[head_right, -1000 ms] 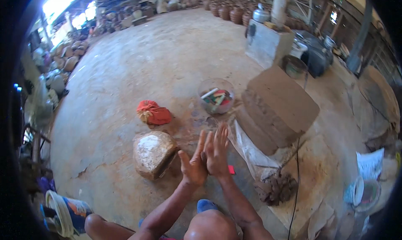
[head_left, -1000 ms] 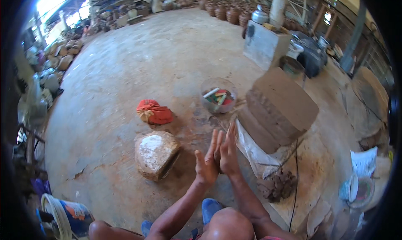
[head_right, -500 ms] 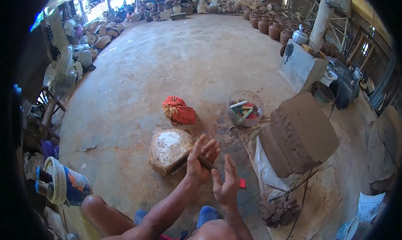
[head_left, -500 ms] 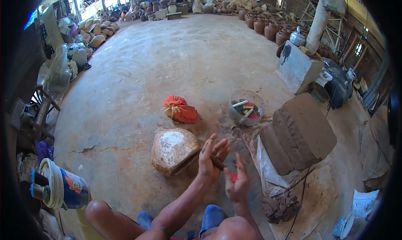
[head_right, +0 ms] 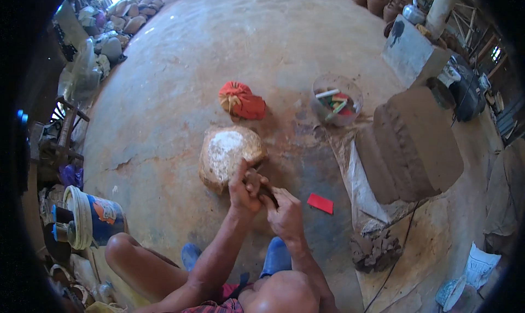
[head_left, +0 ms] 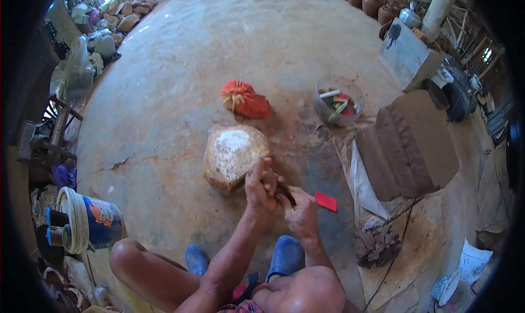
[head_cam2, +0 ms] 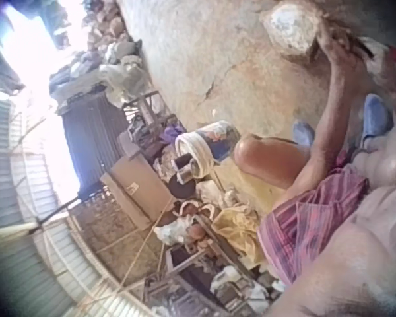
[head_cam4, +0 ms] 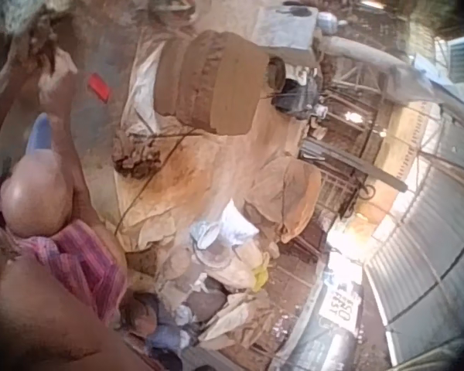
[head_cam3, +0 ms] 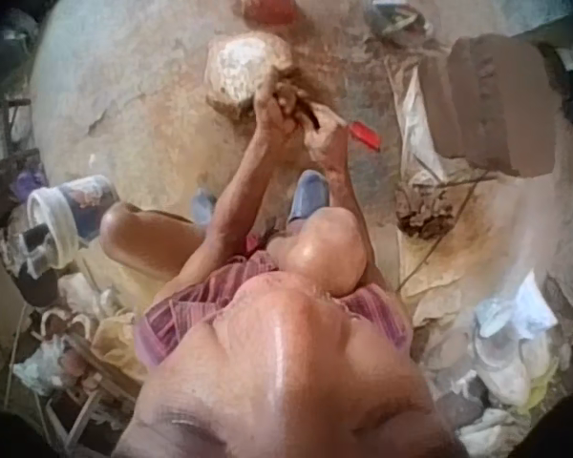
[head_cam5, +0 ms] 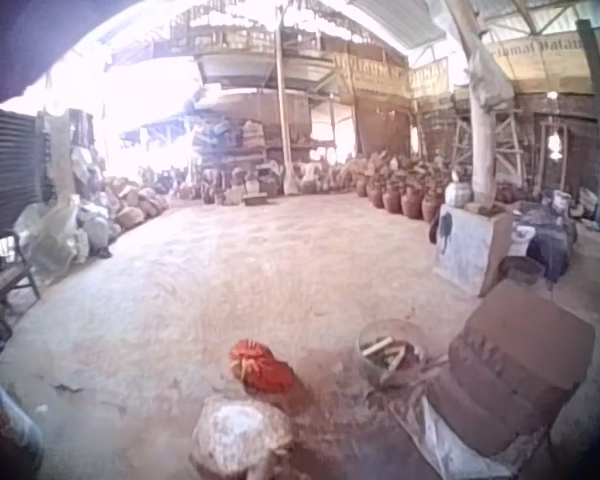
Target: The person works with clay molds and by hand, pressing clay into the molds, joining the mold halves together, and later shaping small pieces of clay by hand to add detail to a clay sculpture on the floor.
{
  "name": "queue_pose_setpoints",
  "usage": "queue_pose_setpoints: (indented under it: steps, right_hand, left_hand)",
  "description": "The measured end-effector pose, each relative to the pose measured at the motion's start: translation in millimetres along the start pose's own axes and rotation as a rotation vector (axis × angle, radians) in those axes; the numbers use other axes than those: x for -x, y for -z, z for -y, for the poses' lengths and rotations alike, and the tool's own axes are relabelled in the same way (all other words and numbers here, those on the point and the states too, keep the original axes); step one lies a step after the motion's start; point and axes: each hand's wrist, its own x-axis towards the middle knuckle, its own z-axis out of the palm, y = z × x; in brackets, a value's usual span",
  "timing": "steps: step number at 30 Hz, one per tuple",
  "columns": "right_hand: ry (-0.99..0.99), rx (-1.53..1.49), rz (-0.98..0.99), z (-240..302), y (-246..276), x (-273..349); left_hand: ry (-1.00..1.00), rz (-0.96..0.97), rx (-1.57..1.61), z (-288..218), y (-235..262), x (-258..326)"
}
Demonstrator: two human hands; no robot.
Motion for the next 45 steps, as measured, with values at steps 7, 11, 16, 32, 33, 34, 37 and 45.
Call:
queue_pose_setpoints:
  steps: [7,11,16,32,33,34,37,45]
  right_hand:
    - [-0.372,-0.014,0.243,-26.9,4.9,2.5]
    - [-0.428,-0.053,0.070,-90.3,3.2,12.1]
    - [-0.280,-0.067,0.134,-125.5,-42.8,5.7]
    - [-0.350,-0.283,0.112,-146.3,-164.1,-14.4]
    - [-0.451,-0.367,0.148,-143.7,-166.8,-15.0]
    - [-0.554,-0.449,0.182,-141.5,-168.1,-14.2]
    - [-0.510,-0.383,0.253,-139.7,-175.8,-16.5]
    - [-0.655,-0.627,0.785,-161.0,-169.5,-31.3]
  left_hand:
    - [-0.391,-0.285,-0.212,-77.8,40.0,-42.0]
    - [-0.712,-0.382,-0.506,-119.4,53.0,-80.7]
    - [-0.832,-0.361,-1.187,-106.5,94.5,-113.3]
    - [-0.812,-0.090,-1.890,-72.9,119.8,-136.5]
    - [-0.804,-0.092,-1.901,-75.0,119.8,-137.1]
    - [-0.819,-0.086,-1.910,-75.4,120.3,-137.0]
    - [-0.828,-0.072,-1.918,-76.2,120.5,-136.3]
    - [-0.830,-0.090,-1.917,-74.9,117.2,-137.1]
